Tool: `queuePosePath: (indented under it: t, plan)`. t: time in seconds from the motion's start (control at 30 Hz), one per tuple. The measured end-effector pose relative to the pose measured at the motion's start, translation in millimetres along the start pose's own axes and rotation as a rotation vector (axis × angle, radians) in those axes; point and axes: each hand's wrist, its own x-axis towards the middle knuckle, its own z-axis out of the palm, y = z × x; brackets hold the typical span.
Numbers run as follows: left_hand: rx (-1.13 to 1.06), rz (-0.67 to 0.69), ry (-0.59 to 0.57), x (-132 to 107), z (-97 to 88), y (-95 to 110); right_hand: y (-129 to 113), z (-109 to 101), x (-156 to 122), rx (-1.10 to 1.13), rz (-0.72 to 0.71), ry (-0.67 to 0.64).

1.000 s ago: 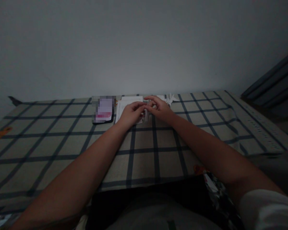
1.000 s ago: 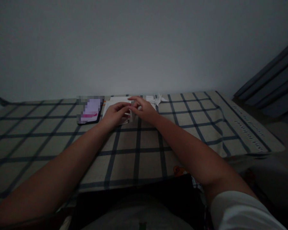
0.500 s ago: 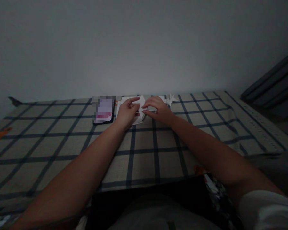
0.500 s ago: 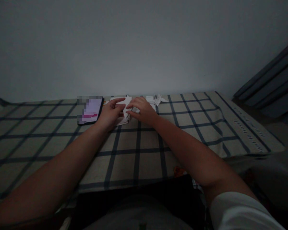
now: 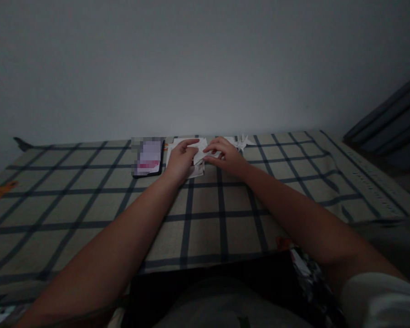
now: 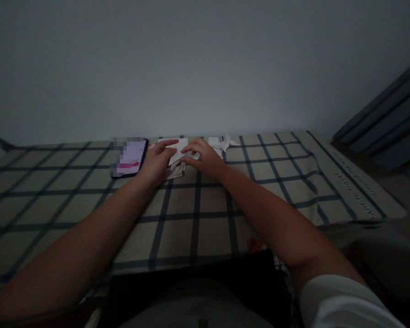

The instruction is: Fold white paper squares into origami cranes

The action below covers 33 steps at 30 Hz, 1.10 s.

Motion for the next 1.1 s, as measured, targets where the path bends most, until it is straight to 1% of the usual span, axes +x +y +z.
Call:
queuePosePath:
  t: [0.1,0.3,0.43,0.57,0.67,0.73,0.83,0.93,1.0,1.1]
  plan:
    - [-0.019,-0.004,-0.011,-2,0.7,2,0,-1,0,0.03,0.028,0.007]
    - [-0.063,-0.012,-0.042,-5,2.5,6,-1,0,3,0.056,0.009,0.064]
    - [-0.105,-0.01,-0.074,-5,2.3,5,0,1,5,0.083,0.088,0.136]
    - [-0.044,0.01,-0.113,-7,3.7,7,8,2,5,0.152,0.188,0.212]
    - [-0.028,0.049,-0.153,-9,4.7,7,15,5,5,0.21,0.267,0.218]
    - [-0.023,0.067,-0.159,-9,4.4,7,18,7,4,0.262,0.293,0.214]
    - [-0.013,0.074,-0.154,-7,3.1,7,16,9,4,0.379,0.31,0.185]
    - [-0.017,0.089,-0.153,-5,1.5,5,11,8,5,0.465,0.358,0.183]
    - [-0.021,0.106,-0.162,-3,0.8,4,8,7,6,0.46,0.378,0.155]
    - [-0.044,0.108,-0.167,-2,1.1,3,5,4,6,0.344,0.36,0.121]
